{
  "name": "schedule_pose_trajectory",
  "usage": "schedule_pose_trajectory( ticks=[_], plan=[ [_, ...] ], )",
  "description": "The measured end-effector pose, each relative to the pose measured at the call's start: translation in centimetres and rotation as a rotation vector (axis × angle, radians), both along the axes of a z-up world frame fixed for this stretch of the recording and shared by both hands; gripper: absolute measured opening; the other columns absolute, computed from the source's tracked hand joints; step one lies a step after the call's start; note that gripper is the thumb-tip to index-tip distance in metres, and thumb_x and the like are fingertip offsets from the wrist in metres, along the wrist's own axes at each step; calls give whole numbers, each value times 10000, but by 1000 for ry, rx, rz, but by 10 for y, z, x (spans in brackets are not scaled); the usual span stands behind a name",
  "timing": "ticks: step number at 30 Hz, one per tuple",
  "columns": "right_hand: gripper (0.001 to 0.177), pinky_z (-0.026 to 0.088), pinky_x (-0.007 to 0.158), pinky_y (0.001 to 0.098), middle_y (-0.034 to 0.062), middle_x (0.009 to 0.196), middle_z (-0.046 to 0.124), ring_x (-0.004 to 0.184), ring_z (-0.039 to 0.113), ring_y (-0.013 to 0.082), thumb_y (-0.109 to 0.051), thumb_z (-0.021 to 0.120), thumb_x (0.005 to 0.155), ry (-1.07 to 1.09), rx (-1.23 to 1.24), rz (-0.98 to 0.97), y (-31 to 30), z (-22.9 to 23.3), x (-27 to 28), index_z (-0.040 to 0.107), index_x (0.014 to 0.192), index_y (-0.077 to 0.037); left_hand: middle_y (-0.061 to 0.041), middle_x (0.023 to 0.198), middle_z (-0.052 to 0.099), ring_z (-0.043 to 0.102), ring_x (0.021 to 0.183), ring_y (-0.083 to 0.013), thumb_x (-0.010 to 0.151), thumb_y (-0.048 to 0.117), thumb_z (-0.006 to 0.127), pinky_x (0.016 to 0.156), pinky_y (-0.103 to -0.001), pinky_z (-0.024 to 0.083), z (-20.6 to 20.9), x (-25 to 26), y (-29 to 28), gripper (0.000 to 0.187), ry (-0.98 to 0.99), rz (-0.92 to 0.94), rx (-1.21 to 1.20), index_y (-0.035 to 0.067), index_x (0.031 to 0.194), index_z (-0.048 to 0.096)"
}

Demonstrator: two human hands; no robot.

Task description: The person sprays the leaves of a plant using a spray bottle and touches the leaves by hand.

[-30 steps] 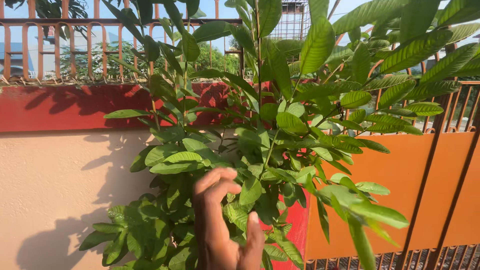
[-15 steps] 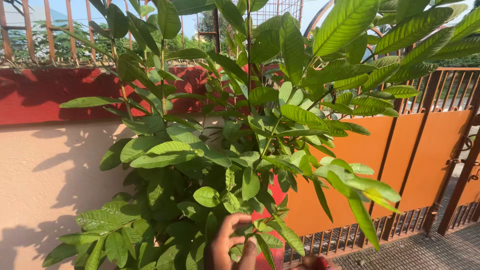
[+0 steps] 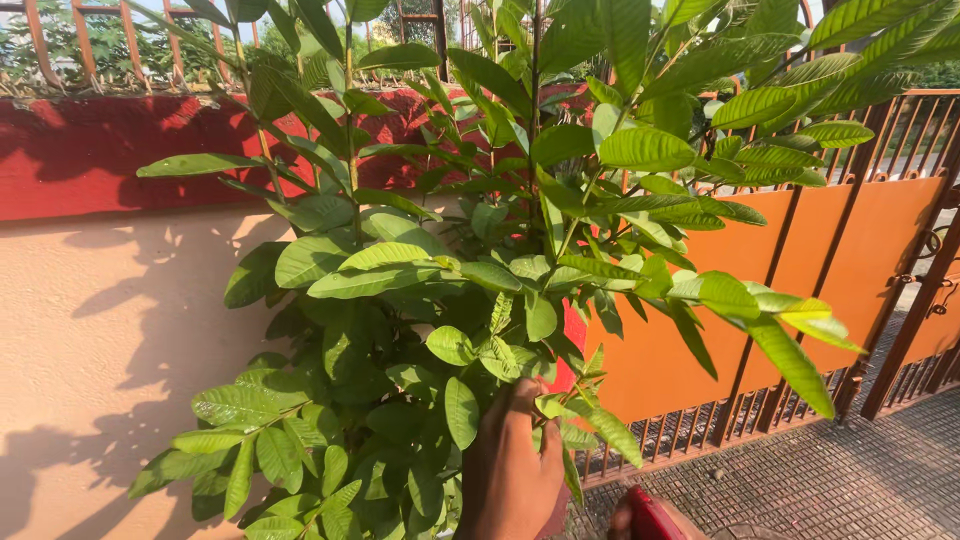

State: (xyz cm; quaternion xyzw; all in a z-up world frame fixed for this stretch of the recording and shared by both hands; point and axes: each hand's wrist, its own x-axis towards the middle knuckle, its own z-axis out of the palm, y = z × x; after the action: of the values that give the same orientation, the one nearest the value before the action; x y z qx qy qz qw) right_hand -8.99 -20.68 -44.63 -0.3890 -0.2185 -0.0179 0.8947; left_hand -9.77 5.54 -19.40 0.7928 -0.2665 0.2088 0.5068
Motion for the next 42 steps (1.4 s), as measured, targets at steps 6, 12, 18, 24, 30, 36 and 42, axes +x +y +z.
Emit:
schedule_pose_trajectory(
  ticks=[6, 12, 18, 24, 30, 36, 42],
  plan=[
    [625, 530, 920, 454, 323, 1182, 618, 1078, 653, 403, -444, 532, 982, -213, 6, 123, 52, 48, -33, 487, 1364, 49, -89, 1035, 693, 691, 875, -209, 934, 74, 574, 633, -321, 552, -27, -5, 22, 96, 72, -285, -212, 43, 1015, 617],
    [547, 551, 782, 471, 374, 991, 655, 829, 676, 377, -330, 555, 1066, -194, 81, 24, 83, 50, -48, 519, 1301, 163, -127, 988, 697, 693, 876, -153, 876, -106, 505, 764, -309, 582, -109, 20, 42, 165, 56, -431, -782, -2, 852, 630],
    [456, 512, 530, 353, 280, 933, 716, 582, 636, 244, 5, 727, 827, 105, -341, -671, 131, 43, -73, 591, 1251, 100, -110, 1000, 723, 661, 839, -151, 809, -138, 541, 685, -269, 495, -180, 48, 68, 175, 211, 67, -941, 10, 834, 631],
    [358, 586, 646, 347, 224, 803, 727, 727, 740, 260, -19, 720, 799, -26, -470, -807, 156, 49, -57, 617, 1113, 116, -98, 1015, 701, 674, 823, -163, 798, -73, 614, 721, -288, 549, -217, 60, 84, 227, 244, 169, -924, 26, 1001, 641],
    [480, 555, 695, 359, 294, 974, 694, 764, 681, 292, -272, 587, 993, -61, 162, 263, 136, 39, -18, 535, 1221, 148, -107, 1077, 708, 713, 843, -169, 826, 59, 676, 685, -314, 542, -167, 46, 96, 250, 476, 61, -757, 42, 1071, 636],
    [570, 554, 725, 385, 408, 1096, 661, 792, 710, 340, -214, 597, 1003, -288, -372, -197, 134, 12, -16, 453, 1388, 181, -87, 971, 724, 700, 775, -136, 851, 195, 781, 677, -267, 538, -105, 38, 84, 484, 594, -8, -572, 116, 1277, 566],
    [621, 494, 910, 432, 308, 1138, 607, 993, 635, 342, -321, 565, 1011, -94, 44, 281, 117, -22, 24, 416, 1418, 123, -82, 858, 752, 739, 671, -141, 873, 90, 659, 617, -283, 567, -113, 54, 70, 381, 535, -119, -637, 45, 1246, 594]
  ],
)
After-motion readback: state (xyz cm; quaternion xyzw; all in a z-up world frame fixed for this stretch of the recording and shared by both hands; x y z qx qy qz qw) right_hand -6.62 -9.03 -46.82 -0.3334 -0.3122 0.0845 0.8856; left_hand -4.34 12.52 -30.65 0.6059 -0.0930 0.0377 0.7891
